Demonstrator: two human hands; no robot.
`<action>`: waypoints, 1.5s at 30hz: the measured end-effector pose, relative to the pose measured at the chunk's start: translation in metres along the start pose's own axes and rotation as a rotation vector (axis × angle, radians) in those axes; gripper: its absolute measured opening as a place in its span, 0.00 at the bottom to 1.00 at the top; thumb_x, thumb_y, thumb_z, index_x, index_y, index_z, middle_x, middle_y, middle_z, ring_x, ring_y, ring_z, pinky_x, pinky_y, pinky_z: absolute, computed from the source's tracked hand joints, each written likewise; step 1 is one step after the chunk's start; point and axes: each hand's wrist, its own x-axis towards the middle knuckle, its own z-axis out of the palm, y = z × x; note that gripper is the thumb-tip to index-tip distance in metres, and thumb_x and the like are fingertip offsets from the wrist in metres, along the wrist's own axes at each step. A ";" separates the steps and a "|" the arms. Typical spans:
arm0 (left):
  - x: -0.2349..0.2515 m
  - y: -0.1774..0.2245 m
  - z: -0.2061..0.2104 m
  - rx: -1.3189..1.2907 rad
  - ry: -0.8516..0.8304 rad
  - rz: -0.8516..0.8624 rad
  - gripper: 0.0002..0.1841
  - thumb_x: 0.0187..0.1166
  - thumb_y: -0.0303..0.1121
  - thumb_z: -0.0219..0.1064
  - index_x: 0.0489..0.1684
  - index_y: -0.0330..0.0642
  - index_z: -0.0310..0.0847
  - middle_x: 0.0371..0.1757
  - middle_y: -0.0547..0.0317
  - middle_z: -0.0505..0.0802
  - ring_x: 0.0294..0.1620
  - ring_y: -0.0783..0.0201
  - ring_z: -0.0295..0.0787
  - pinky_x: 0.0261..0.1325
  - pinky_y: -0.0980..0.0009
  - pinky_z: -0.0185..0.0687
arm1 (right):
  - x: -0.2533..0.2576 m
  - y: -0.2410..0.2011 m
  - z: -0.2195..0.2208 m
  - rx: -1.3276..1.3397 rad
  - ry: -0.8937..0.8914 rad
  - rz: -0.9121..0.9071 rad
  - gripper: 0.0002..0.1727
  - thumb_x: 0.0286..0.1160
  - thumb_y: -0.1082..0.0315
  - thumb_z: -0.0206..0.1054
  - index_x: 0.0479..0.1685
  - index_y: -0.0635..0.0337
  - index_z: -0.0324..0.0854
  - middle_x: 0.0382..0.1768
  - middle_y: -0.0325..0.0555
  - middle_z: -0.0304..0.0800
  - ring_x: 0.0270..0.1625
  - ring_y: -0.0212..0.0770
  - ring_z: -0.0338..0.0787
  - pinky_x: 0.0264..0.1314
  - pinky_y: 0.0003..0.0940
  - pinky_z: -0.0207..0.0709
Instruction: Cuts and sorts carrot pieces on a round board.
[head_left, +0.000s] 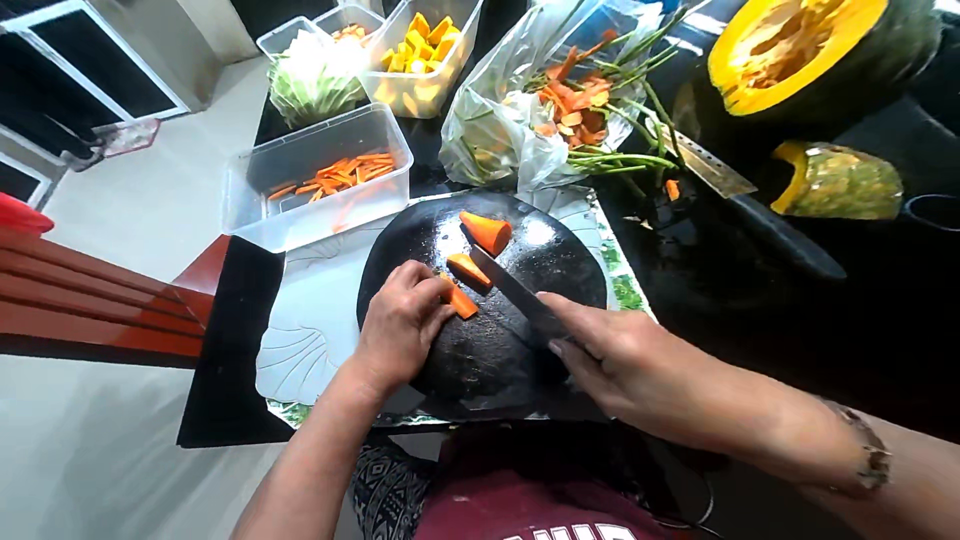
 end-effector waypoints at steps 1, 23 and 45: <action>-0.001 0.000 0.002 -0.014 0.034 -0.023 0.06 0.70 0.27 0.76 0.41 0.36 0.93 0.46 0.48 0.90 0.51 0.55 0.88 0.58 0.62 0.85 | 0.003 -0.003 0.002 -0.016 -0.020 0.004 0.24 0.77 0.71 0.55 0.68 0.76 0.78 0.33 0.55 0.90 0.31 0.45 0.90 0.36 0.38 0.86; -0.005 -0.002 0.011 -0.034 0.114 0.011 0.05 0.73 0.28 0.74 0.37 0.37 0.95 0.44 0.52 0.92 0.52 0.57 0.87 0.59 0.65 0.82 | 0.028 -0.021 0.012 -0.222 -0.188 0.019 0.24 0.77 0.75 0.54 0.70 0.78 0.76 0.29 0.55 0.86 0.26 0.50 0.90 0.28 0.40 0.84; -0.006 0.000 0.011 -0.027 0.046 0.097 0.04 0.73 0.26 0.72 0.34 0.41 0.95 0.46 0.55 0.94 0.54 0.56 0.89 0.53 0.56 0.81 | 0.055 -0.044 0.003 -0.180 -0.583 0.333 0.21 0.85 0.74 0.55 0.74 0.71 0.65 0.31 0.53 0.84 0.38 0.54 0.91 0.40 0.50 0.83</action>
